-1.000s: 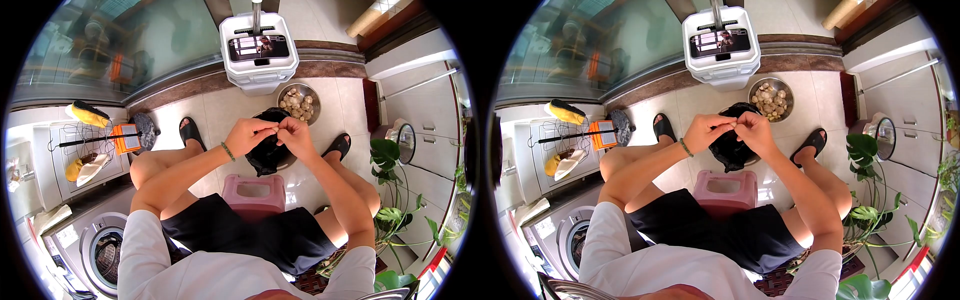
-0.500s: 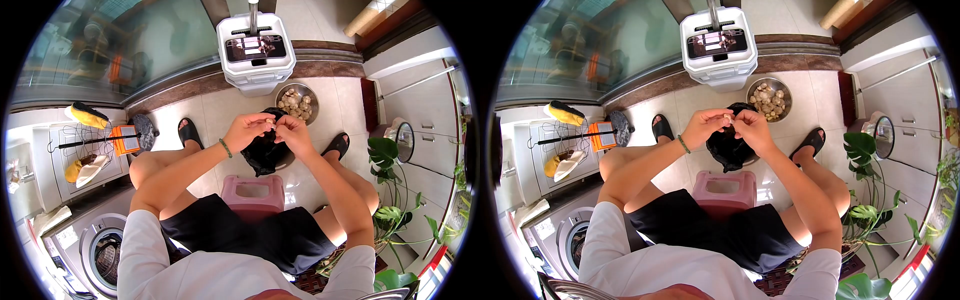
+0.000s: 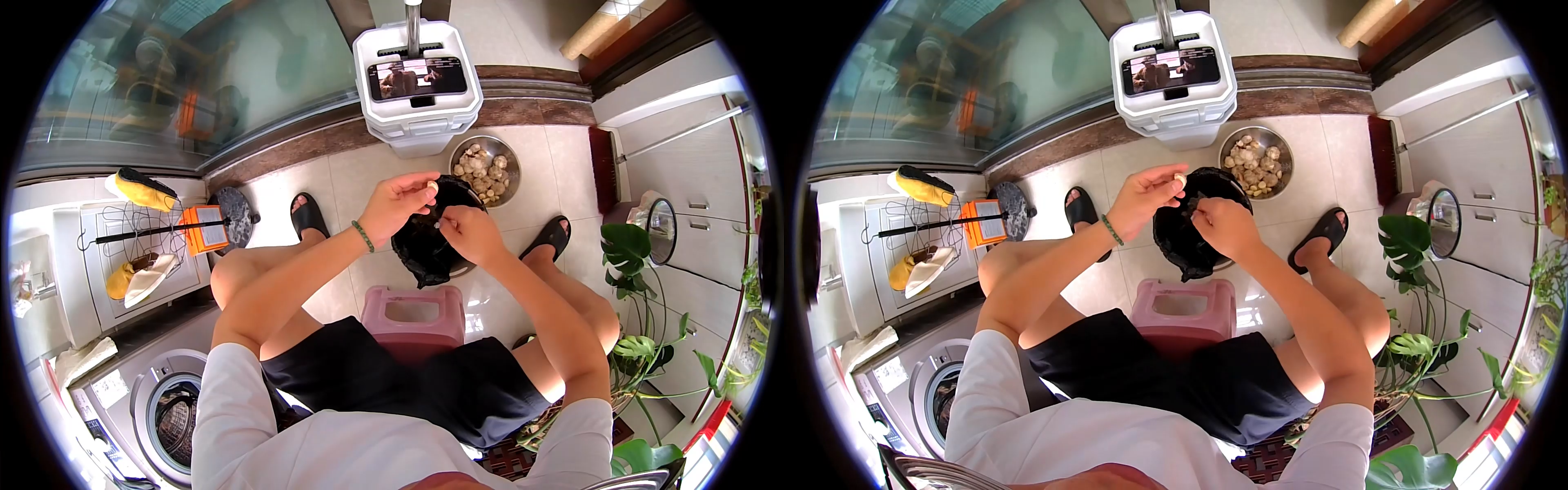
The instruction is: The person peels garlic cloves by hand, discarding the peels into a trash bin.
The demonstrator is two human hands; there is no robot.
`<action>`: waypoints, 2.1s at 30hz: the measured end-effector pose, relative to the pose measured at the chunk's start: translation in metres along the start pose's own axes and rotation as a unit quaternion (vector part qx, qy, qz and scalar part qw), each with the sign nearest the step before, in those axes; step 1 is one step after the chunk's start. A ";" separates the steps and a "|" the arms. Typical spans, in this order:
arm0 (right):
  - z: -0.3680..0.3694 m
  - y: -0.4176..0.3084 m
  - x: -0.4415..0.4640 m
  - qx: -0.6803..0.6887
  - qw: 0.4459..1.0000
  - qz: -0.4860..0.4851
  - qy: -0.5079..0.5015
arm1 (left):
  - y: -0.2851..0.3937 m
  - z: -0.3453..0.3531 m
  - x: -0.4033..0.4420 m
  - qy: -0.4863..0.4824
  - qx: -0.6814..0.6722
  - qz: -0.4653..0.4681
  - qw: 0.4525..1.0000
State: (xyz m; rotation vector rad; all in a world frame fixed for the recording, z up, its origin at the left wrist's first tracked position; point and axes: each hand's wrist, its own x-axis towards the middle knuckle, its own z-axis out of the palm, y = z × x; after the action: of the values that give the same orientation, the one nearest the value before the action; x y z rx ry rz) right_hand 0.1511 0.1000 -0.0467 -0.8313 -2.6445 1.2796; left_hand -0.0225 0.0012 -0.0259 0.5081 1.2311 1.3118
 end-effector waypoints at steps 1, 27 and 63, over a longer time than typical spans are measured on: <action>0.000 -0.001 -0.001 0.000 1.000 0.000 0.000 | 0.000 0.000 0.000 0.000 0.000 0.000 1.000; -0.038 -0.030 0.008 0.131 0.962 -0.180 0.159 | 0.001 0.000 -0.002 -0.049 0.055 0.050 0.996; -0.018 -0.014 0.006 0.270 0.957 -0.010 0.107 | 0.013 0.003 -0.001 -0.040 -0.077 0.036 0.996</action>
State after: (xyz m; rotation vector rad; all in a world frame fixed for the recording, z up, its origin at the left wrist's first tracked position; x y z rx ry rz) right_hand 0.1451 0.1089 -0.0260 -0.7898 -1.9793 1.6789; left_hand -0.0254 0.0053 -0.0130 0.4925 1.0443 1.4219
